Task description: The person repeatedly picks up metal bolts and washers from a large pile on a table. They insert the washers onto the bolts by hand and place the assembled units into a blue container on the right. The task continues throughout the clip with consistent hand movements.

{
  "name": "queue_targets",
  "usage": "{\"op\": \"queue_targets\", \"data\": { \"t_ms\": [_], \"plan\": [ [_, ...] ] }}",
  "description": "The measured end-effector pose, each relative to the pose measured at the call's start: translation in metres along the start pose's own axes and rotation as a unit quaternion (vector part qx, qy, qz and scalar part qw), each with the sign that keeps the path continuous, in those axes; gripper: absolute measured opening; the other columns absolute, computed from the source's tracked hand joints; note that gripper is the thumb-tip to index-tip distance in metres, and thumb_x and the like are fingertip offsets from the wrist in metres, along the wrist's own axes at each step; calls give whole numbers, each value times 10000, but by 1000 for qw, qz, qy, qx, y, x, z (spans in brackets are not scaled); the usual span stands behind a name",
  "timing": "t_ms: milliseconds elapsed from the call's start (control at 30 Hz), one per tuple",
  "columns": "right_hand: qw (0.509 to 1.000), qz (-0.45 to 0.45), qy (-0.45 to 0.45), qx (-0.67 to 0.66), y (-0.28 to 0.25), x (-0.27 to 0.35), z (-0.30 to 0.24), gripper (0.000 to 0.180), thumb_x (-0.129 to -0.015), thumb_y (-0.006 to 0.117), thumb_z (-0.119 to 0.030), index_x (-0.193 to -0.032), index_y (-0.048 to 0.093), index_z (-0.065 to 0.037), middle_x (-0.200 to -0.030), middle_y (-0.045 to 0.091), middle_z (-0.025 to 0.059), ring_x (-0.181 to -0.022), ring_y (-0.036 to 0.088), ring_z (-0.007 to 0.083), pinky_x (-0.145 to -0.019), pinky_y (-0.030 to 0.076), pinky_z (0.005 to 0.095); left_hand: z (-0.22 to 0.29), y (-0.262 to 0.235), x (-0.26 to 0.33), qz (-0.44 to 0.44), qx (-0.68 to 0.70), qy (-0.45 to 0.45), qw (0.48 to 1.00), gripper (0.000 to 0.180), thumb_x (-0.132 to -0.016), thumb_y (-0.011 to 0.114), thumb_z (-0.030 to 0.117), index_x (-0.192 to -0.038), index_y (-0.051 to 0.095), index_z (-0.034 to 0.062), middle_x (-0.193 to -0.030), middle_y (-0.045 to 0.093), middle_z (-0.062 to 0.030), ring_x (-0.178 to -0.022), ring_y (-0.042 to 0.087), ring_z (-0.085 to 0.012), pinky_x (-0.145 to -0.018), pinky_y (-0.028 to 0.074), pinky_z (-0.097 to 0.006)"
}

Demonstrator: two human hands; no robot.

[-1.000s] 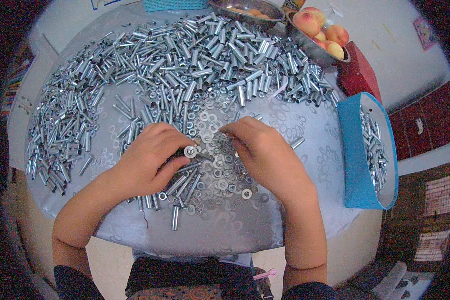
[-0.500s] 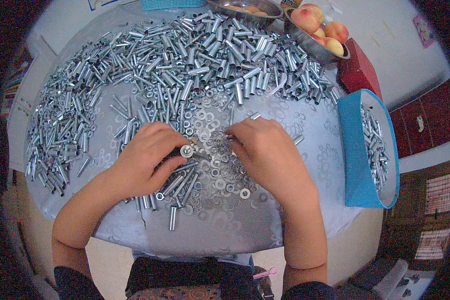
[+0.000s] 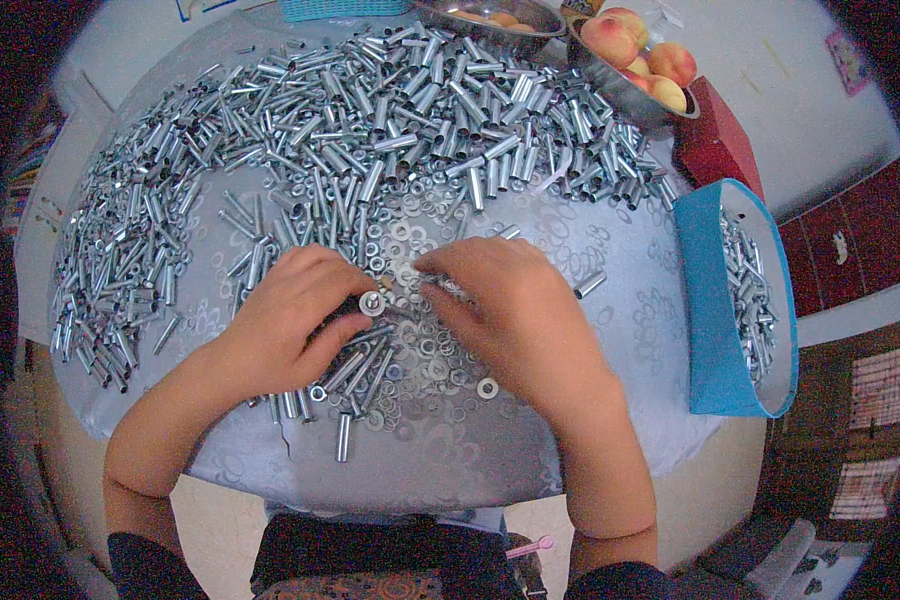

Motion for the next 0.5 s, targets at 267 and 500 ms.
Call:
{"op": "queue_targets", "data": {
  "t_ms": [267,500],
  "plan": [
    [993,25,-63,-95,10,1,-20,231,-757,732,-60,-974,656,-44,-931,659,113,-855,649,287,-731,520,373,0,-1,1,12,12,12,1000,249,-809,632,121,-1033,595,19,-970,603,-138,-927,551,-339,-842,407,-432],
    [994,34,-64,-84,12,0,-21,200,-768,713,-28,-960,660,-38,-960,651,117,-866,650,282,-738,538,348,-1,0,1,10,12,18,1000,249,-809,638,126,-1029,600,14,-973,608,-137,-927,557,-338,-845,414,-433]
  ]
}}
Point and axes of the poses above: each hand's wrist, its own x-axis away from the middle knuckle, its own y-axis out of the palm, z = x × y, the point moved 3 cm from there along -x, towards the middle knuckle
